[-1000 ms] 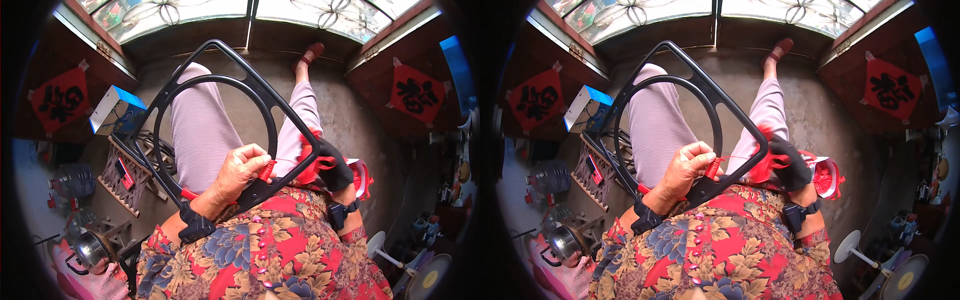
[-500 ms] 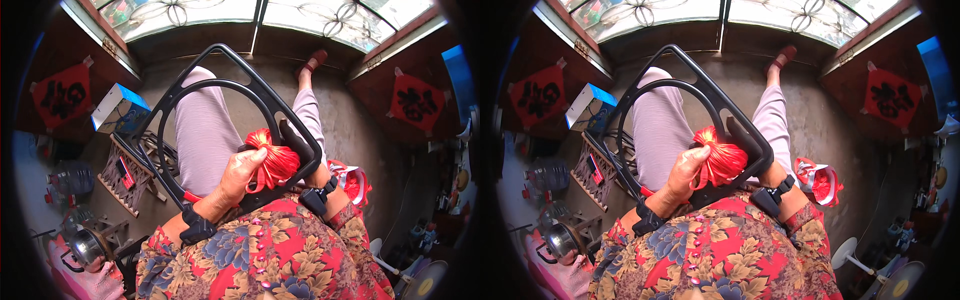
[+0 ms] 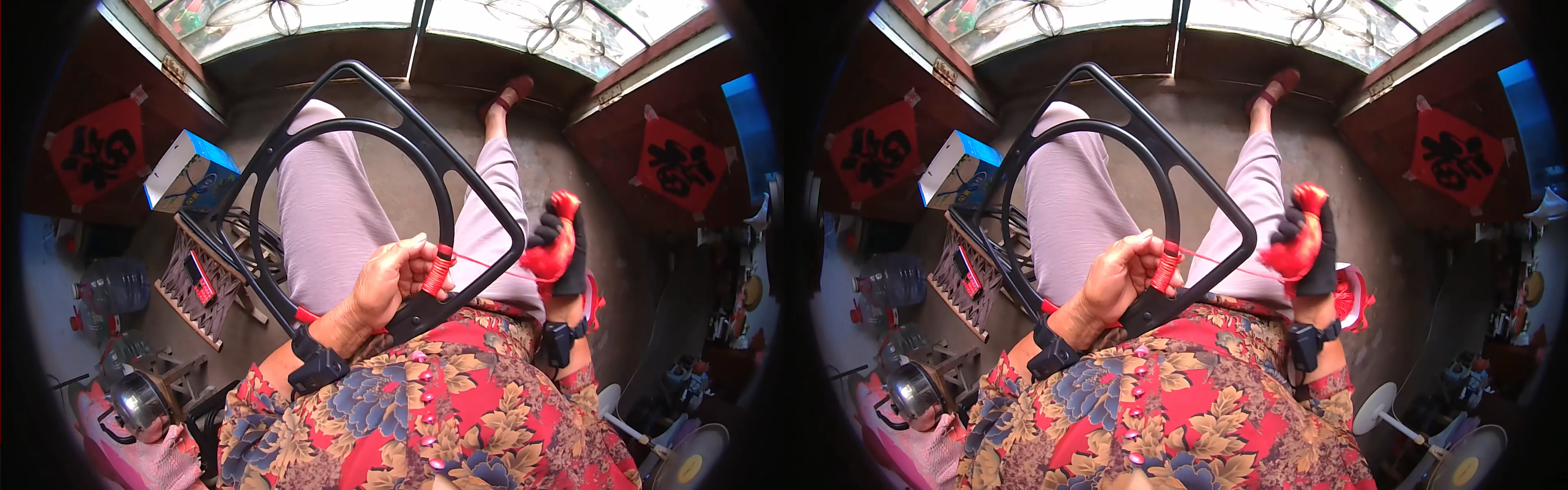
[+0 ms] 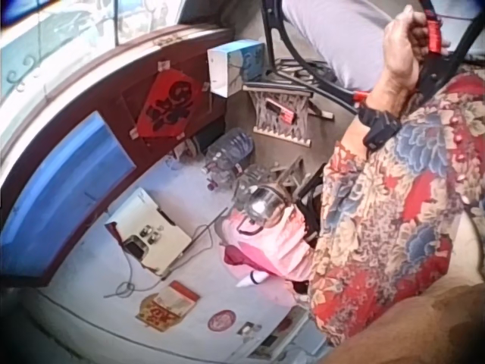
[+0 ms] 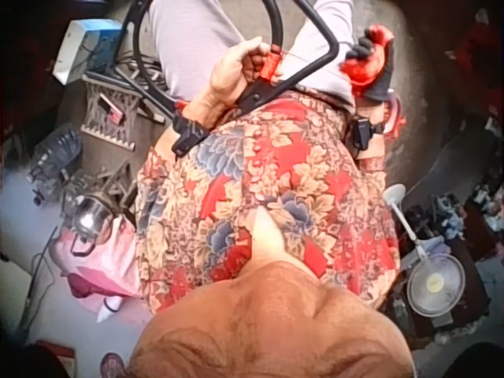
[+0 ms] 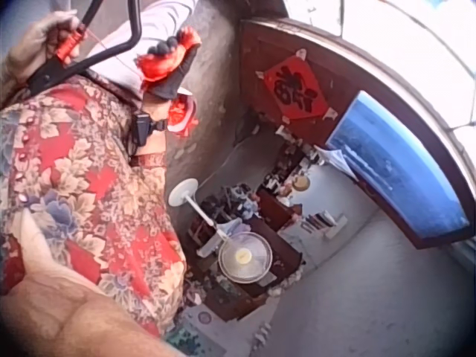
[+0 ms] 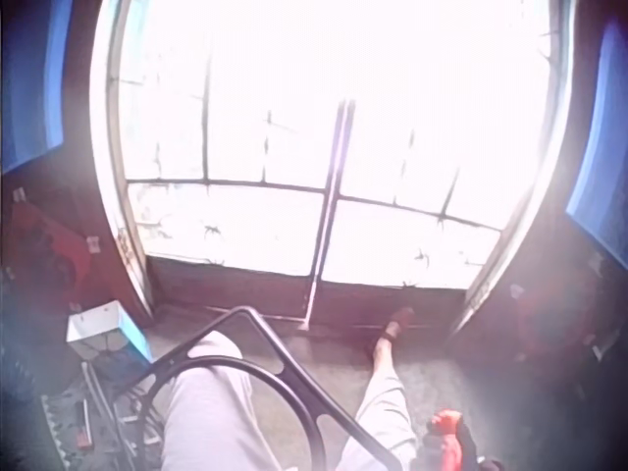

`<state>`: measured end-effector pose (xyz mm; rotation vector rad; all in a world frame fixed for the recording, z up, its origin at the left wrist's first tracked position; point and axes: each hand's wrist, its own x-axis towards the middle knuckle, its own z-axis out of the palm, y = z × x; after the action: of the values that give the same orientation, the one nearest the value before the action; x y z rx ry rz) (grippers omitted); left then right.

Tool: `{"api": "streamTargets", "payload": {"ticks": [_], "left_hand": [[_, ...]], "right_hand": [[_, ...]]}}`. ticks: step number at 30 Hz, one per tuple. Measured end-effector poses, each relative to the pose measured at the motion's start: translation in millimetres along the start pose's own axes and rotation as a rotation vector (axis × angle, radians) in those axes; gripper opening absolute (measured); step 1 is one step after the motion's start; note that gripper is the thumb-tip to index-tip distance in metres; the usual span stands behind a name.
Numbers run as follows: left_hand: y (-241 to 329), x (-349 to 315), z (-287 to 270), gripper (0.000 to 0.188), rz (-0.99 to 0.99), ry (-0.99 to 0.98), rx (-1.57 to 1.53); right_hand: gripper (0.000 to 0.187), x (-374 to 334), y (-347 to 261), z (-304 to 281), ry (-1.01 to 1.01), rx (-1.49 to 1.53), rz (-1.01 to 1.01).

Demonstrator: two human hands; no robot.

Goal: Winding a red ribbon around a part of a black plastic frame, possibly a stool or furniture component.

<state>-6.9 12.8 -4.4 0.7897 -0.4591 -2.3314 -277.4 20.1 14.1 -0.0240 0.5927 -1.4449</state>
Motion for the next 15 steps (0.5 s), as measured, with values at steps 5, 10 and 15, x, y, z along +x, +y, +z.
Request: {"api": "streamTargets", "payload": {"ticks": [5,10,15], "left_hand": [[1.6,0.1,8.1,0.032,0.001,0.031,0.093],[2.3,-1.4,14.0,0.014,0.057,0.049,0.165],[1.5,1.0,15.2,0.013,0.088,0.050,0.252]], "right_hand": [[0.033,-37.0,-34.0,-36.5,-0.058,-0.091,-0.024],[0.030,-34.4,-28.9,-43.6,0.211,-0.455,-0.165],[0.029,-15.7,7.8,-66.4,0.167,-0.485,0.064]]}}
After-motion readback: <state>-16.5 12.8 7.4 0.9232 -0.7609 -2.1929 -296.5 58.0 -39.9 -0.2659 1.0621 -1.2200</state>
